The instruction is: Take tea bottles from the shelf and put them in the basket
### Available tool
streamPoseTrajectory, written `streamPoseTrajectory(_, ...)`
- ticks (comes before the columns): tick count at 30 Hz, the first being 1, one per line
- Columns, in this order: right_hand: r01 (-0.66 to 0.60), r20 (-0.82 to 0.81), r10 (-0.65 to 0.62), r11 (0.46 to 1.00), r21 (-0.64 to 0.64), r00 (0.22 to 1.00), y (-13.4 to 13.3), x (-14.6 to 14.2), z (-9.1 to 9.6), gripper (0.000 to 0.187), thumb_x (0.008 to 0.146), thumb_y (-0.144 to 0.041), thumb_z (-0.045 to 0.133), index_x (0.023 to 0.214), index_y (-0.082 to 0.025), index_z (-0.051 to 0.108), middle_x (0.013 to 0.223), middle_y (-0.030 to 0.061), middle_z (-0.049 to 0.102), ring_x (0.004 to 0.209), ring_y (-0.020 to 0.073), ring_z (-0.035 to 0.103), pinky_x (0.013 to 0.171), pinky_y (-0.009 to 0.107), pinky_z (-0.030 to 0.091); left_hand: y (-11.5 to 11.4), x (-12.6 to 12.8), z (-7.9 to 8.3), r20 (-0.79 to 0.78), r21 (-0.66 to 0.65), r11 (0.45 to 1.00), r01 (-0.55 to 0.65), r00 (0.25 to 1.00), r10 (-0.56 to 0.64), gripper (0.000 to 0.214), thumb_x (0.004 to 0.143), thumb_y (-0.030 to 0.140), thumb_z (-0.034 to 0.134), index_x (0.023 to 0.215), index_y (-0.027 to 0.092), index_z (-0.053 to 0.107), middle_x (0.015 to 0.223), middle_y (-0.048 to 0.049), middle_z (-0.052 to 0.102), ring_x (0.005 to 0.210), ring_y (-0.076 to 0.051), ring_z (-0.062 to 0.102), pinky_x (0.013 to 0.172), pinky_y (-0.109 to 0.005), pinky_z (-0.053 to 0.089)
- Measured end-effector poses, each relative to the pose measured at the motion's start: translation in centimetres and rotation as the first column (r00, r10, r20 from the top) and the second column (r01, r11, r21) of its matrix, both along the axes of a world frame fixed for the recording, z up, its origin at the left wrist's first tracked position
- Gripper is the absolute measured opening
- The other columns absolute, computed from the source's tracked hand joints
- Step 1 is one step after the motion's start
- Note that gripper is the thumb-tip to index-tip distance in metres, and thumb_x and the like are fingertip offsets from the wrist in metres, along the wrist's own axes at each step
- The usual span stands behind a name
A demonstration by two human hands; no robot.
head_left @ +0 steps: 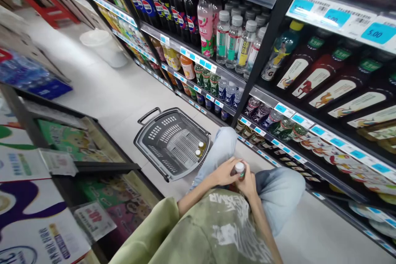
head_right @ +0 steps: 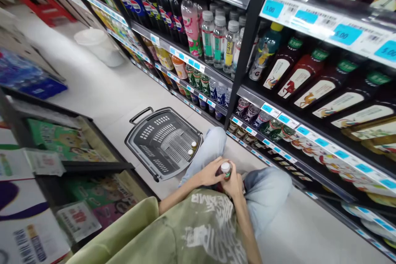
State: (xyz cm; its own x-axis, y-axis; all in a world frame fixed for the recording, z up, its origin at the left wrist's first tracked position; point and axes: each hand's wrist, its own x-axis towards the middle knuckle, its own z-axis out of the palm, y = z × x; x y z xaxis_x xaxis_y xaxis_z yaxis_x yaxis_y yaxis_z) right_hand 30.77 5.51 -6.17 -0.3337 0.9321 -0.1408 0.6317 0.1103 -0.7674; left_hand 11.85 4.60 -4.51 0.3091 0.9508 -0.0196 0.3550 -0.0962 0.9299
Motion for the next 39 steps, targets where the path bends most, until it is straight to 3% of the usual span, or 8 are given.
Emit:
streamPoseTrajectory(8,-0.143,-0.070,0.142,0.990,-0.016,0.987,-0.6,-1.5,0.7,0.057,0.077,-0.029,0.066,0.134,-0.023,0.059,0.082,0.0022,0.079,0.065,0.0270,0.075,0.059,0.031,0.055,0.1,-0.7,3.2,-0.080,-0.039,0.999,0.016,0.997,-0.019,0.020,0.088,0.034,0.071,0.103,0.021,0.070,0.102,-0.0069,0.076,0.091,-0.025,0.071,0.086,-0.032,0.054)
streamPoseTrajectory(13,-0.168,-0.245,0.167,0.986,0.015,0.955,0.5,-0.8,3.6,0.064,0.083,-0.032,0.076,0.144,-0.027,0.060,0.131,0.0086,0.076,0.121,0.0289,0.074,0.105,0.045,0.061,-0.2,-1.2,5.4,0.022,0.069,0.969,-0.238,0.971,0.237,0.011,0.081,0.032,0.070,0.086,0.022,0.067,0.076,-0.0015,0.072,0.066,-0.018,0.064,0.068,-0.028,0.051)
streamPoseTrajectory(16,-0.012,-0.206,0.025,0.998,0.063,0.978,2.6,2.5,5.0,0.050,0.089,-0.044,0.077,0.135,-0.026,0.070,0.136,0.0109,0.073,0.131,0.0304,0.067,0.120,0.055,0.050,0.4,-3.7,7.0,0.041,0.126,0.817,-0.562,0.826,0.562,0.024,0.079,0.044,0.071,0.078,0.021,0.063,0.064,0.0023,0.062,0.056,-0.014,0.055,0.060,-0.025,0.045)
streamPoseTrajectory(20,0.366,-0.178,-0.329,0.896,0.250,0.927,4.8,10.4,5.1,0.038,0.088,-0.053,0.075,0.111,-0.023,0.078,0.122,0.0150,0.075,0.128,0.0371,0.063,0.126,0.070,0.035,1.8,-8.8,8.3,0.048,0.150,0.477,-0.866,0.489,0.871,0.035,0.074,0.053,0.070,0.075,0.021,0.057,0.064,0.0029,0.057,0.058,-0.013,0.051,0.059,-0.024,0.042)
streamPoseTrajectory(24,0.499,-0.064,-0.522,0.760,0.416,0.850,4.7,16.5,3.7,0.032,0.093,-0.056,0.066,0.109,-0.029,0.074,0.129,0.0158,0.074,0.137,0.0410,0.059,0.125,0.068,0.037,2.1,-13.4,7.4,0.048,0.136,0.215,-0.967,0.223,0.974,0.034,0.076,0.053,0.064,0.079,0.021,0.054,0.067,0.0029,0.053,0.063,-0.014,0.049,0.060,-0.024,0.040)
streamPoseTrajectory(27,0.497,0.008,-0.574,0.716,0.489,0.819,4.2,17.9,2.6,0.042,0.094,-0.059,0.059,0.115,-0.024,0.071,0.137,0.0173,0.072,0.137,0.0406,0.062,0.122,0.064,0.043,1.1,-15.5,5.1,-0.079,0.157,0.117,-0.981,0.106,0.991,0.034,0.081,0.053,0.062,0.085,0.020,0.057,0.072,0.0017,0.057,0.068,-0.016,0.053,0.065,-0.025,0.042)
streamPoseTrajectory(32,0.460,0.081,-0.582,0.713,0.530,0.809,4.2,18.0,2.2,0.052,0.095,-0.059,0.055,0.115,-0.014,0.072,0.134,0.0224,0.074,0.133,0.0397,0.066,0.119,0.058,0.047,-1.6,-17.2,-1.3,-0.458,0.195,0.224,-0.955,0.113,0.882,0.034,0.090,0.050,0.066,0.101,0.018,0.062,0.085,-0.0050,0.070,0.082,-0.023,0.066,0.079,-0.030,0.048)
streamPoseTrajectory(39,0.416,0.148,-0.584,0.712,0.566,0.798,3.6,19.6,2.3,0.042,0.098,-0.052,0.060,0.122,-0.020,0.073,0.137,0.0187,0.074,0.132,0.0378,0.068,0.118,0.054,0.050,-6.5,-18.8,-10.2,-0.814,-0.157,0.558,-0.815,0.426,0.394,0.039,0.108,0.042,0.049,0.132,0.013,0.057,0.132,-0.0198,0.068,0.117,-0.031,0.069,0.095,-0.035,0.051)
